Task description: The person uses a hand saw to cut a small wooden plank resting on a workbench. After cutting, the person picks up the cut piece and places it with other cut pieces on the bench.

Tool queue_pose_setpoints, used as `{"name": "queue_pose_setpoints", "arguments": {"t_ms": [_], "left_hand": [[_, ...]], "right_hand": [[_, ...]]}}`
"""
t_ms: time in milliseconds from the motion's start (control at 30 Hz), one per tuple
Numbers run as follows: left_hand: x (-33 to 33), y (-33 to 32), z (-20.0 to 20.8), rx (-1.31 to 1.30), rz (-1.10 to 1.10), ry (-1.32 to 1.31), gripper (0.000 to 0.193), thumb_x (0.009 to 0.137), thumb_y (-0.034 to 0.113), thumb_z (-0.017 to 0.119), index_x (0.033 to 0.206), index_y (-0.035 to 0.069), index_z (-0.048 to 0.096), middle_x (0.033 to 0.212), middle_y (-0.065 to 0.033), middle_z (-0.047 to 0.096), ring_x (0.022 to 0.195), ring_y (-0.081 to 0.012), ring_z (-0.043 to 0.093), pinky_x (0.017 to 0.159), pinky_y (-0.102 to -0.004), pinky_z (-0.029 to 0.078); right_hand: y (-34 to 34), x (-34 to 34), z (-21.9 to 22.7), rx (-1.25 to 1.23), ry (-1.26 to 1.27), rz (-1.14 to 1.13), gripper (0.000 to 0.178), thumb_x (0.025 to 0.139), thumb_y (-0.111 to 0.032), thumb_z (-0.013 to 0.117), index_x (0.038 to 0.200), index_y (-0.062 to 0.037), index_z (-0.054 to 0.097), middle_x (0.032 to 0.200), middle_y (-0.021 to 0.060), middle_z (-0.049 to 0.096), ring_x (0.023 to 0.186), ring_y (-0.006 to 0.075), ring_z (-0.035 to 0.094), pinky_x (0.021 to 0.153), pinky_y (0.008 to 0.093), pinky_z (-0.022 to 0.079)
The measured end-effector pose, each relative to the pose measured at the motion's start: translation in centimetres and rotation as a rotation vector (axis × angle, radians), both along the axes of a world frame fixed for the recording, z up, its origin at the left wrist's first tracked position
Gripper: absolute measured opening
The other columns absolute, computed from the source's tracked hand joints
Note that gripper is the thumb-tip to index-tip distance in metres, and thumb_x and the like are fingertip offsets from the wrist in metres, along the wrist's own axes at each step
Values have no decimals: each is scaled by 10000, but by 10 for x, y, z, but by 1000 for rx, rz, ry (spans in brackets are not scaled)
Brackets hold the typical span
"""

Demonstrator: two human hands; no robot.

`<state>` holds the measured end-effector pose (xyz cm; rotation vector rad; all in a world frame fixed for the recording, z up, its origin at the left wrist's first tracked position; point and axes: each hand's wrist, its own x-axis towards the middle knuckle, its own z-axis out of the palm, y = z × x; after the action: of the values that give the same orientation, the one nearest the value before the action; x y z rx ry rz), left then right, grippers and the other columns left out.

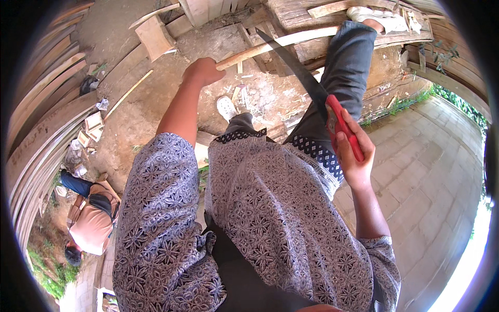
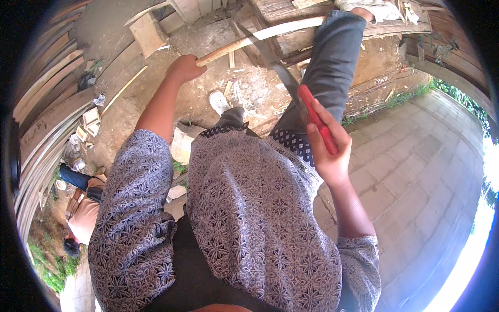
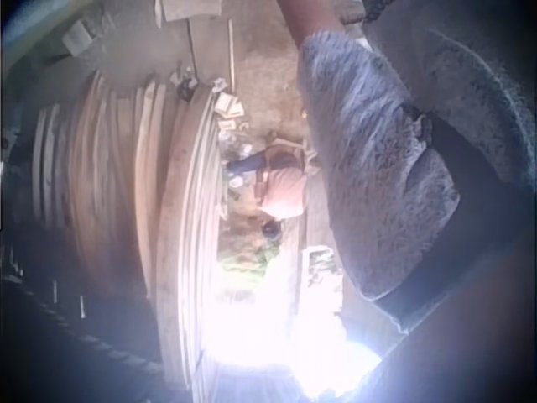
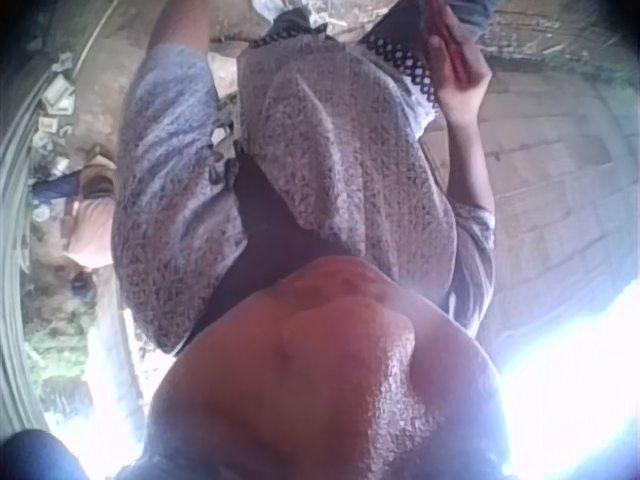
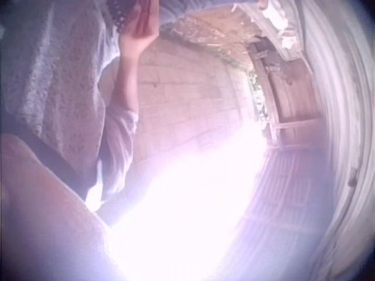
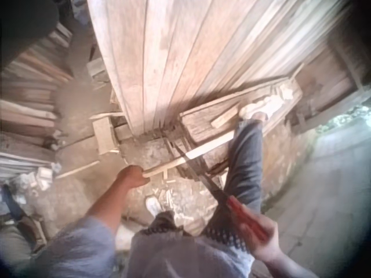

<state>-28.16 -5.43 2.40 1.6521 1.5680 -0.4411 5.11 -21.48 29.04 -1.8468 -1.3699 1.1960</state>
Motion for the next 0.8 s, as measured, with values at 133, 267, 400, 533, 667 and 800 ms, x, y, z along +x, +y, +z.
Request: {"name": "queue_pose_setpoints", "arguments": {"t_ms": [133, 267, 400, 533, 667, 800], "left_hand": [[11, -3, 7, -35, 0, -1, 515, 824, 477, 721, 1167, 94, 754, 1139, -161, 749, 1074, -336, 715, 943, -448, 556], [3, -7, -6, -43, -25, -21, 524, 822, 485, 731, 1169, 93, 753, 1142, -171, 746, 1075, -340, 715, 944, -448, 555], [2, -4, 0, 61, -2, 3, 529, 806, 461, 745, 1176, 84, 722, 1129, -181, 740, 1054, -357, 712, 922, -467, 556], [16, -16, 26, 303, -54, 0, 447, 831, 397, 762, 1121, 71, 668, 1007, -175, 748, 975, -375, 721, 839, -483, 573], [27, -24, 14, 334, -11, 118, 340, 878, 328, 741, 1106, 83, 679, 985, -166, 757, 950, -364, 736, 812, -479, 590], [27, -23, 6, 296, -9, 128, 312, 883, 302, 727, 1111, 90, 702, 1033, -174, 757, 982, -358, 734, 847, -478, 588]], "right_hand": [[76, -11, -80, 404, -186, 124, 404, 1003, -81, 642, 1393, 19, 611, 1156, 138, 740, 1045, 166, 696, 919, 303, 542], [91, 37, -64, -160, 185, -152, 402, 1021, -149, 638, 1403, -24, 622, 831, 13, 681, 579, 32, 539, 501, 187, 406], [66, -7, -62, -111, 219, -159, 430, 995, -103, 676, 1404, 9, 607, 966, 61, 727, 761, 73, 644, 656, 214, 509], [40, -34, -80, 49, 124, -120, 447, 999, -81, 663, 1424, 31, 579, 1325, 152, 687, 1201, 142, 617, 1033, 285, 466], [30, -38, -81, 28, 105, -84, 456, 1006, -74, 646, 1441, 30, 559, 1359, 170, 668, 1257, 167, 602, 1055, 299, 457], [30, -35, -74, 46, 21, -27, 453, 1003, -59, 642, 1440, 28, 559, 1360, 175, 667, 1265, 175, 603, 1054, 301, 459]]}}
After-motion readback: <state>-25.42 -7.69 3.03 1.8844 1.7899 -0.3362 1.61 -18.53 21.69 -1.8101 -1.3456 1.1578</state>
